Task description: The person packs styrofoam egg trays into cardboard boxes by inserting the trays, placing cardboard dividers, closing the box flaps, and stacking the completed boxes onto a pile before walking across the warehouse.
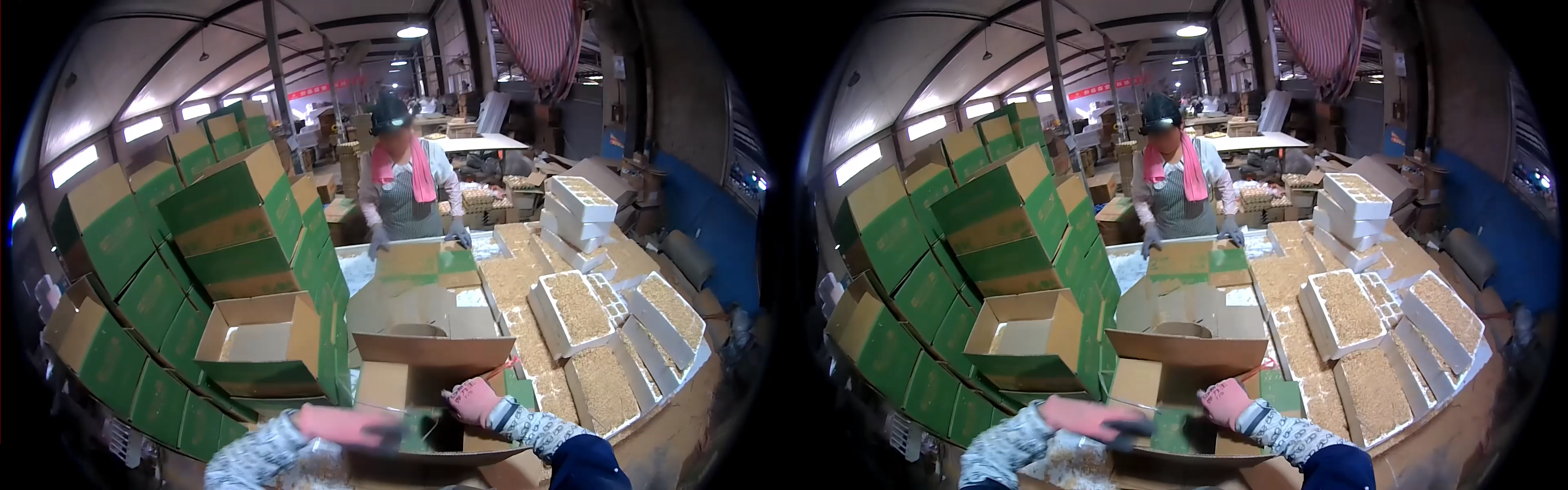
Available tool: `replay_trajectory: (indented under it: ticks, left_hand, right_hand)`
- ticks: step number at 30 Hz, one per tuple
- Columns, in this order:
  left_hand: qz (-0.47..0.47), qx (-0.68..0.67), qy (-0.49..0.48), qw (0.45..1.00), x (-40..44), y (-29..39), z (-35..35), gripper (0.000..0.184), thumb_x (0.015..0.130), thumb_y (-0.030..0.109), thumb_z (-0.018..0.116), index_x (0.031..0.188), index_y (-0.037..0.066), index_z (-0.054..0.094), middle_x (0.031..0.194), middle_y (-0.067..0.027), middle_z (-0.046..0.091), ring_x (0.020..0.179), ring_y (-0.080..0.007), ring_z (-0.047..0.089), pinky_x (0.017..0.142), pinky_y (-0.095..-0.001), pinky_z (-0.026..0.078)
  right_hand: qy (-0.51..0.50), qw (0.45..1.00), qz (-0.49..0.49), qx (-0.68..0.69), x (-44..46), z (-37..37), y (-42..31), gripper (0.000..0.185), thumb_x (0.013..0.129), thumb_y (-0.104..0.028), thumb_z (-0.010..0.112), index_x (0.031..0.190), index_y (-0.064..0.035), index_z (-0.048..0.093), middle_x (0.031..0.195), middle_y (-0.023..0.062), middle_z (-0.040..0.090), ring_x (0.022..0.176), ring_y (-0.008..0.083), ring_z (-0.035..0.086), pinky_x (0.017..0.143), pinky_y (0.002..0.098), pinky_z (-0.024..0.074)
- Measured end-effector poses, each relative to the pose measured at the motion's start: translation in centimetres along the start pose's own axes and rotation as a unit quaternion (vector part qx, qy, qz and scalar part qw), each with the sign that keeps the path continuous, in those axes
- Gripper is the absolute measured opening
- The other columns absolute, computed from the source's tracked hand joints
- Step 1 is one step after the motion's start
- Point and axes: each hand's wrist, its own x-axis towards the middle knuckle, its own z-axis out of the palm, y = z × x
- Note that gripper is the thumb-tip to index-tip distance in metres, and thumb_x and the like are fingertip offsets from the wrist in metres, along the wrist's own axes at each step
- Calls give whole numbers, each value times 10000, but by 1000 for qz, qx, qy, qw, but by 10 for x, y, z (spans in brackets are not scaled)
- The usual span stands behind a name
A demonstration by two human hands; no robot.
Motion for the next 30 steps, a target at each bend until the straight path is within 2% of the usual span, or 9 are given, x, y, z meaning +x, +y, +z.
replay_trajectory:
  ticks: [5,7,9,11,15,21,22,24,30]
  left_hand:
    - [-44,157,191,968,-15,1,-3,904,635,354,767,1376,87,321,1420,-176,282,1304,-349,271,1078,-405,244]
    - [-91,135,351,922,0,-15,13,1009,576,373,799,1376,41,282,1406,-219,262,1312,-369,236,1085,-414,226]
    - [-82,65,435,894,26,-73,42,1057,570,406,803,1372,-1,249,1399,-259,235,1316,-400,201,1079,-419,237]
    - [-64,29,505,860,29,-66,45,1090,553,344,828,1375,-24,214,1384,-253,250,1294,-393,245,1075,-410,248]
    - [13,-388,561,731,35,-85,66,794,758,-44,621,1417,71,193,1361,-101,353,1197,-191,419,954,-289,408]
    - [-38,-643,361,675,36,-72,60,504,879,69,548,1346,58,356,1217,-56,507,1051,-197,550,904,-288,453]
    - [5,-436,379,816,28,-63,63,482,866,80,561,1317,55,394,1239,-70,497,1109,-215,503,935,-315,429]
    - [60,-126,471,871,15,-51,65,549,839,220,550,1329,64,355,1313,-110,410,1204,-267,403,994,-377,357]
    - [234,-694,257,630,-30,-103,44,887,806,676,371,1431,83,162,1448,-167,226,1291,-353,283,1063,-493,214]
  right_hand:
    - [-75,984,13,164,15,-28,15,368,841,-308,516,1147,-118,592,1052,166,624,915,286,620,816,334,478]
    - [51,920,-336,195,48,-42,66,310,852,-149,484,1133,-42,559,1000,174,615,884,304,606,787,337,489]
    - [145,843,-59,515,32,-120,62,343,828,-97,509,1166,-38,519,942,143,611,817,283,605,745,316,494]
    - [416,909,28,12,41,-114,116,523,869,-272,503,1295,7,385,1250,178,472,1133,342,459,945,380,394]
    - [374,888,265,45,11,-46,38,651,848,-362,528,1327,30,324,1375,259,306,1278,450,254,1065,552,139]
    - [-57,868,488,76,-95,-58,-4,612,797,-536,551,1082,6,551,961,227,622,915,338,604,823,402,459]
    - [-132,879,449,84,-110,-55,-3,572,806,-558,525,970,-14,597,727,173,635,683,311,627,642,385,485]
    - [-92,891,410,172,-141,-46,-16,540,799,-521,558,961,-8,599,722,172,625,697,314,620,648,385,481]
    - [138,829,374,391,-172,48,-58,650,696,-251,718,1242,-19,451,1107,199,565,1031,340,533,873,391,423]
